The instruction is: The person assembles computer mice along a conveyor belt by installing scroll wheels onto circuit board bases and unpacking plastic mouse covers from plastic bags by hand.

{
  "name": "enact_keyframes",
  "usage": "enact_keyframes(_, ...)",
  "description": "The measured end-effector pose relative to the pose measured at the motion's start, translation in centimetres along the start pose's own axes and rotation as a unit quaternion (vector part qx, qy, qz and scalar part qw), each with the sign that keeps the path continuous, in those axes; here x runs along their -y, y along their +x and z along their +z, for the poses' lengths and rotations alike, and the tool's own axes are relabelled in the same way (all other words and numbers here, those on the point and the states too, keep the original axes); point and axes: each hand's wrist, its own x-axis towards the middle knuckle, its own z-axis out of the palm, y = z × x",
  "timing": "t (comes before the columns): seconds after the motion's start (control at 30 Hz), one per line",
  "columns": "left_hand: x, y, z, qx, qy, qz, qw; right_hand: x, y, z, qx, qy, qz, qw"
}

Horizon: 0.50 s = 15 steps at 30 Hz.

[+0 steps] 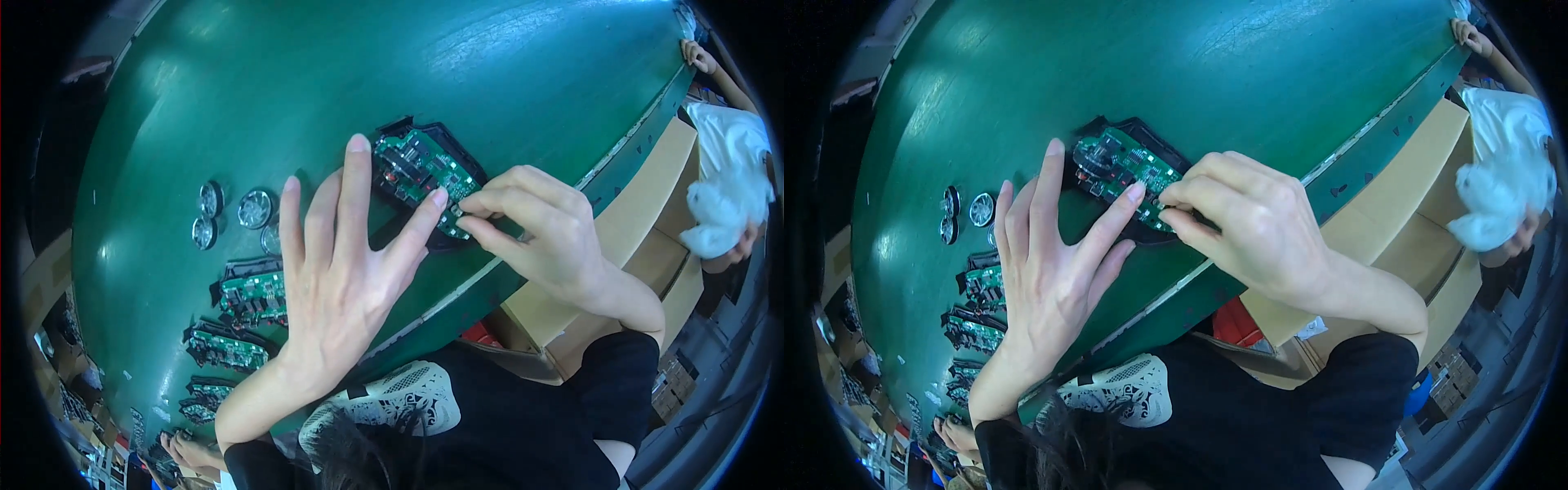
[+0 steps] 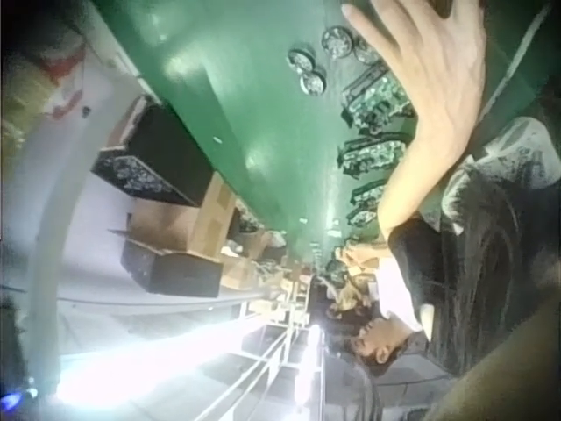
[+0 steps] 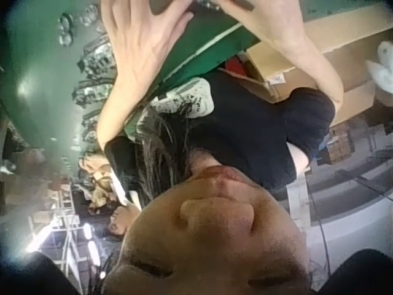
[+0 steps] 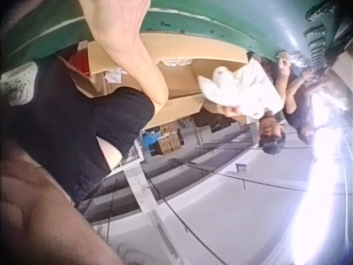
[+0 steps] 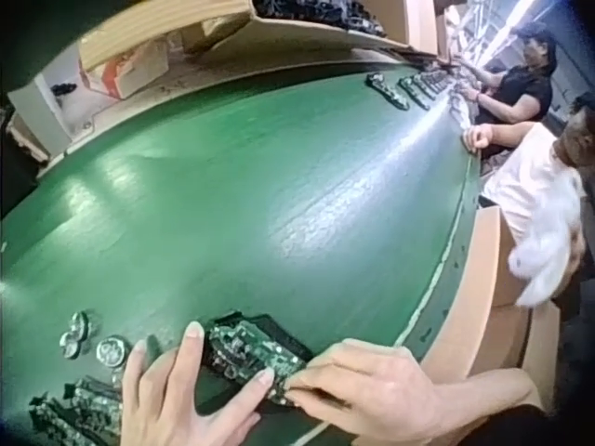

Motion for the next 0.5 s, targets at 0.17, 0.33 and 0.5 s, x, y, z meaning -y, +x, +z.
enact_keyframes(0.17, 0.0, 0.1, -0.1, 0.004, 0.003, -0.002, 1.000, -0.3, 0.4, -0.9, 0.061, 0.141, 0.120, 0.981)
enact_keyframes(0.33, 0.3, 0.1, -0.2, 0.002, 0.002, 0.008, 1.000, 0.1, 0.5, 0.6, 0.016, 0.058, 0.047, 0.997)
enact_keyframes(0.5, 0.3, 0.0, 0.2, -0.018, 0.027, 0.019, 0.999, 0.9, 0.5, 1.6, -0.008, -0.075, 0.014, 0.997)
